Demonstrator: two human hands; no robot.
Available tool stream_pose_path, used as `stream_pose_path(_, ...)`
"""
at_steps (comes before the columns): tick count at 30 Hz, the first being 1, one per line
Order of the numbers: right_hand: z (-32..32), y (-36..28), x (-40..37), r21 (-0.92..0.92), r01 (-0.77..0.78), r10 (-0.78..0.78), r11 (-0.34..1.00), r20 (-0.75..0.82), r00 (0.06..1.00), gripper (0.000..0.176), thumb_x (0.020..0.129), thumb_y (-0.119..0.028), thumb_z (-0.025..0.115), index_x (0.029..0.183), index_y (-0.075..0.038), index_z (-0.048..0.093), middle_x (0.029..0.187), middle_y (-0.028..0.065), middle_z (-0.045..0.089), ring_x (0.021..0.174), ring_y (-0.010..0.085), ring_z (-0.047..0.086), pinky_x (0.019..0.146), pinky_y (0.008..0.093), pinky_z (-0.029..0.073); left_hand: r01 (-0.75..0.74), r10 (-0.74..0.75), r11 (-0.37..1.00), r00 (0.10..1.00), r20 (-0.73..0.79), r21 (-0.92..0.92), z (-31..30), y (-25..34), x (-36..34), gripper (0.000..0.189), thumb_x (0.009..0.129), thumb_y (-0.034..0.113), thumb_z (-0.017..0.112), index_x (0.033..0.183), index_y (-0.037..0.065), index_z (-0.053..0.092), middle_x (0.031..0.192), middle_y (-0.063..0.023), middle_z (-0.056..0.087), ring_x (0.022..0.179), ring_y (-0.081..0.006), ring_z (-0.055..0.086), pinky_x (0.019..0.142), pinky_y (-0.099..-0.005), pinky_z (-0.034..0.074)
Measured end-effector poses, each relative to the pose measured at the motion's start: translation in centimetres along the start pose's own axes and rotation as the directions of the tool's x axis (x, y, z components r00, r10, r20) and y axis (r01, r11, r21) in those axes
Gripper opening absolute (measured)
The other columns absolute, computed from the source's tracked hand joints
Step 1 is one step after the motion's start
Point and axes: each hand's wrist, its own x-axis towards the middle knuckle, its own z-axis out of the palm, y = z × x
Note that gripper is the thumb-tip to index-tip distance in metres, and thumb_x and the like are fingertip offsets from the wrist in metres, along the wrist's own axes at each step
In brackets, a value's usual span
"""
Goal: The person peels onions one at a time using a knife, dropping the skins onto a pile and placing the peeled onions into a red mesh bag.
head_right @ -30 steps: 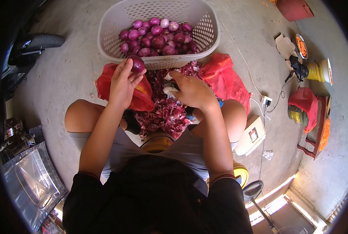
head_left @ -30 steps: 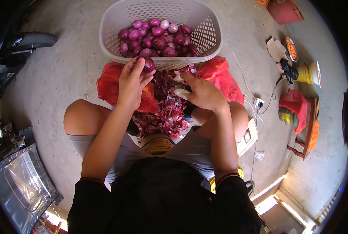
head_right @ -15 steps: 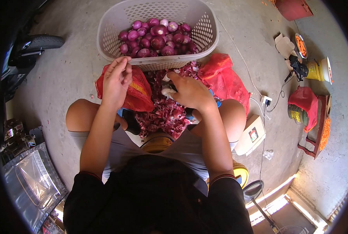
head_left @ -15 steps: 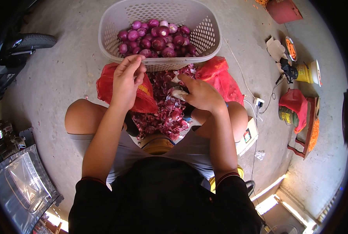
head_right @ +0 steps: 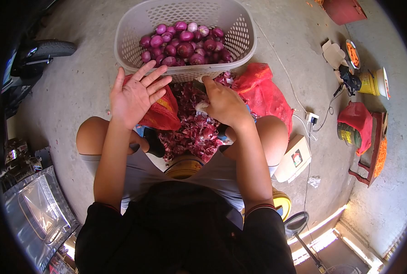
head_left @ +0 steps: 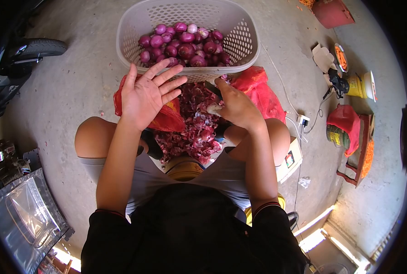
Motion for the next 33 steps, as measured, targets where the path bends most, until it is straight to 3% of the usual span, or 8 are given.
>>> stream_pose_path(4,-0.7,-0.7,0.0,-0.001,-0.085,0.085,0.996,0.06,0.995,0.057,0.075,-0.019,0.07,0.121,-0.002,0.042,0.101,0.0249,0.061,0.098,0.0383,0.058,0.081,0.0465,0.045,0.025,0.111,0.857,0.966,-0.232,0.514,0.0,-0.3,0.1,0.056,0.097,0.048,0.028,0.127,0.004,0.046,0.124,-0.017,0.055,0.11,-0.0269,0.056,0.087,-0.0338,0.046)
stream_pose_path(7,-0.9,-0.7,0.1,-0.041,-0.112,0.116,0.993,0.093,0.989,0.058,0.075,-0.019,0.071,0.123,-0.004,0.042,0.097,0.0246,0.062,0.095,0.0379,0.059,0.079,0.0468,0.046,0.013,0.27,0.435,0.952,-0.144,0.9,-1.6,-1.4,0.2,0.04,0.098,0.038,0.039,0.12,0.006,0.051,0.113,-0.011,0.061,0.098,-0.0177,0.059,0.083,-0.0297,0.045)
stream_pose_path(8,-0.9,-0.6,0.1,-0.057,-0.107,0.112,0.993,0.091,0.99,0.058,0.075,-0.019,0.07,0.123,-0.005,0.042,0.097,0.0246,0.062,0.095,0.0378,0.059,0.079,0.0468,0.046,-0.003,0.266,0.465,0.954,-0.137,0.885,-2.6,-1.6,0.2,0.03,0.095,0.026,0.051,0.118,0.007,0.054,0.108,-0.0072,0.061,0.093,-0.0137,0.058,0.082,-0.0272,0.045)
stream_pose_path(11,-0.7,-0.5,0.0,-0.057,-0.08,0.084,0.995,0.077,0.993,0.055,0.076,-0.021,0.069,0.122,-0.005,0.044,0.097,0.0239,0.062,0.094,0.0377,0.06,0.079,0.0469,0.046,0.061,0.313,0.203,0.942,-0.123,0.977,-4.1,-2.2,0.2,0.031,0.09,0.027,0.058,0.108,0.002,0.057,0.097,-0.0124,0.064,0.083,-0.0179,0.062,0.077,-0.0298,0.048)
stream_pose_path(17,-0.4,-0.1,0.2,-0.05,-0.026,0.03,0.998,0.076,0.997,0.051,0.081,-0.029,0.067,0.121,-0.003,0.049,0.101,0.0242,0.061,0.097,0.0388,0.058,0.081,0.045,0.045,0.06,0.321,-0.017,0.946,-0.052,0.998,-5.3,-2.5,0.3,0.027,0.085,0.024,0.063,0.1,0.003,0.059,0.086,-0.0126,0.066,0.075,-0.0224,0.063,0.07,-0.0331,0.049)
stream_pose_path(24,-0.8,-0.1,0.3,-0.046,-0.054,0.057,0.997,0.057,0.997,0.047,0.083,-0.032,0.065,0.117,-0.004,0.052,0.093,0.0229,0.063,0.09,0.0386,0.06,0.077,0.0444,0.046,0.336,0.201,-0.153,0.931,-0.304,0.929,-5.7,0.8,-1.7,0.019,0.078,0.016,0.063,0.09,0.002,0.062,0.085,-0.0129,0.065,0.076,-0.0254,0.063,0.07,-0.0342,0.048)
stream_pose_path(31,-0.6,-0.6,0.7,-0.042,-0.126,0.13,0.991,0.11,0.985,0.041,0.086,-0.033,0.06,0.114,-0.004,0.053,0.091,0.0236,0.062,0.089,0.039,0.06,0.076,0.0443,0.046,-0.01,0.296,-0.251,0.951,0.086,0.968,-10.9,0.7,0.0,0.022,0.072,0.003,0.062,0.093,0.0,0.061,0.096,-0.0127,0.061,0.088,-0.0218,0.059,0.077,-0.0337,0.047)
stream_pose_path(33,-0.8,-0.7,0.8,-0.051,-0.153,0.159,0.987,0.143,0.977,0.039,0.087,-0.032,0.058,0.115,-0.004,0.053,0.093,0.0242,0.062,0.09,0.039,0.06,0.077,0.0443,0.046,0.134,0.295,-0.278,0.954,-0.049,0.951,-11.4,-0.2,1.0,0.026,0.072,0.004,0.063,0.098,0.001,0.061,0.099,-0.0139,0.059,0.087,-0.0267,0.059,0.077,-0.0368,0.047)
